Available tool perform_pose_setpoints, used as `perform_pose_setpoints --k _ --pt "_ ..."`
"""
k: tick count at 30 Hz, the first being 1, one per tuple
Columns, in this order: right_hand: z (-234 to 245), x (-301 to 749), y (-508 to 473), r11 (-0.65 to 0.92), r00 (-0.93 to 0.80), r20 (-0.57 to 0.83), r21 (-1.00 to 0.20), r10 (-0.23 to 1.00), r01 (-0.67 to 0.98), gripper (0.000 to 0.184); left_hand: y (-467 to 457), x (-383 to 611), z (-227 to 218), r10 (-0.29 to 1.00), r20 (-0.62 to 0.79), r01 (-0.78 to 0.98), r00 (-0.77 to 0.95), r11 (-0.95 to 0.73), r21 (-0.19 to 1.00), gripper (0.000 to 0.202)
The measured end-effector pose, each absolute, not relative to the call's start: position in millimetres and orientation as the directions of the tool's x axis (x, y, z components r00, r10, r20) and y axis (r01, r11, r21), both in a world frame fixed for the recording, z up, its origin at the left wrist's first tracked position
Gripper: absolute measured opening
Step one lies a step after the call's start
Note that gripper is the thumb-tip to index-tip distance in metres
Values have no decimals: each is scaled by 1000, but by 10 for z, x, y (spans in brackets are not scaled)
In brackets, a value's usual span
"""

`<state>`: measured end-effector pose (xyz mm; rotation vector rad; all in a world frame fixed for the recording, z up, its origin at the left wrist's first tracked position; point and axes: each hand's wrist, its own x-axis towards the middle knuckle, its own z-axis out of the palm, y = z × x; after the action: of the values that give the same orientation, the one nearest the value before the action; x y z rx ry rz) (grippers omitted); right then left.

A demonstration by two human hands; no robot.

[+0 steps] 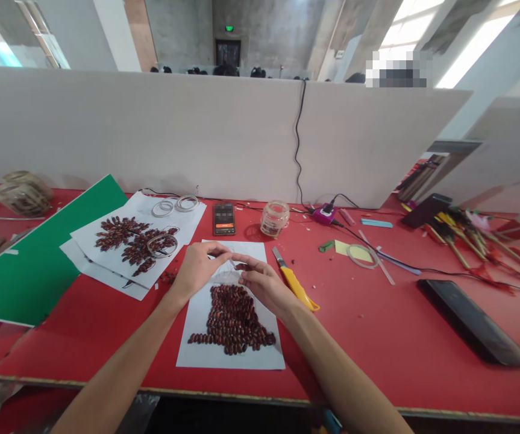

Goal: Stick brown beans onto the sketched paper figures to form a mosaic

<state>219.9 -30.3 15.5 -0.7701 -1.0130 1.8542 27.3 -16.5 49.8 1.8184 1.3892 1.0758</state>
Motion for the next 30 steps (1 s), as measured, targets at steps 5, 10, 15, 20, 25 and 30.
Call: perform_pose_setpoints --k 5,10,15,20,25,30 --pt "148 2183 -284 -332 -402 -147 -834 904 -440 46 -244 333 472 905 414 634 101 -379 674 13" --pt "21 2329 -90 -225 -104 -199 -832 974 -507 57 -212 233 500 921 345 570 183 -385 726 16" --pt "-180 2420 62 -153 50 -193 -889 980 -432 51 98 90 427 930 44 498 366 -235 835 27" --pt "-277 2402 64 -145 37 -171 -915 985 -376 48 374 192 317 850 -289 558 440 -7 830 34" --pt "-334 2419 92 -161 28 -185 -913 982 -374 46 504 358 239 809 -381 587 448 55 808 27" --pt "-368 2430 100 -167 15 -187 -909 982 -381 45 560 444 251 812 -429 642 395 90 761 28"
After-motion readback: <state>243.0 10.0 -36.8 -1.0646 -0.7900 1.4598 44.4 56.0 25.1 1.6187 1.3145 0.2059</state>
